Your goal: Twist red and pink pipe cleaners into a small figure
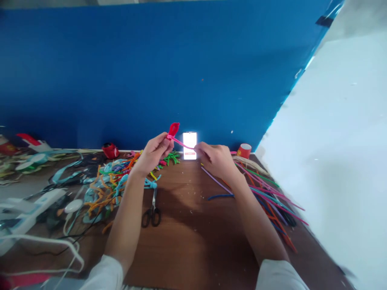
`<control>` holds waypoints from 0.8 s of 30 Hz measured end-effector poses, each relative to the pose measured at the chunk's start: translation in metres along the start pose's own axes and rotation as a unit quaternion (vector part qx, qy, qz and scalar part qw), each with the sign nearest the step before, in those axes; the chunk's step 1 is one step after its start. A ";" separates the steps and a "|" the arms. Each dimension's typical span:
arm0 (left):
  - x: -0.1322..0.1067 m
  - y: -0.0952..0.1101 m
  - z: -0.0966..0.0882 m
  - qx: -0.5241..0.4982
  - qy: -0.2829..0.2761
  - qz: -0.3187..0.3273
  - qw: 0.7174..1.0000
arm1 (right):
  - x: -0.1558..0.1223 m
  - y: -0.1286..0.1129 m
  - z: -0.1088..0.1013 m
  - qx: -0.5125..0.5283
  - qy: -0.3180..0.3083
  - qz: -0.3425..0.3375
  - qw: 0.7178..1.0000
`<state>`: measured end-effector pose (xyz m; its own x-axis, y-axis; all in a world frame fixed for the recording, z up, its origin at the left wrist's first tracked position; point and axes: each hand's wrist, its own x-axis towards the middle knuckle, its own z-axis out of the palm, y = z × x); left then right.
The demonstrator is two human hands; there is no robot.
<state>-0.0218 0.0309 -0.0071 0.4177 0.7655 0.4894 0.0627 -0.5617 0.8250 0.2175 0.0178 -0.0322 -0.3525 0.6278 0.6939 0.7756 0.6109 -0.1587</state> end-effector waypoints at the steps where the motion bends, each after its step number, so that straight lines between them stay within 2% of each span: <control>1: 0.001 -0.001 0.002 -0.021 0.004 -0.008 1.000 | 0.001 -0.001 0.004 0.008 -0.018 -0.008 1.000; 6: 0.002 -0.001 0.009 -0.041 -0.003 -0.025 0.999 | 0.003 -0.004 0.009 0.029 -0.066 -0.008 0.997; 11: 0.001 0.003 0.013 -0.009 0.004 -0.030 0.999 | 0.004 -0.005 0.006 0.032 -0.067 0.011 0.997; 16: 0.002 0.000 0.016 0.060 0.046 -0.026 0.997 | 0.004 -0.002 0.006 0.023 -0.050 0.014 0.998; 19: 0.003 0.001 0.018 0.107 0.051 -0.017 0.993 | 0.004 -0.004 0.008 0.011 -0.054 0.008 0.998; 24: 0.004 0.002 0.021 0.114 0.080 -0.020 0.990 | 0.004 -0.008 0.013 0.001 -0.080 0.005 0.997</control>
<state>-0.0004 0.0264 -0.0094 0.2635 0.8186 0.5104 0.2871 -0.5717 0.7686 0.2033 0.0219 -0.0367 -0.4236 0.7026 0.5718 0.7788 0.6048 -0.1662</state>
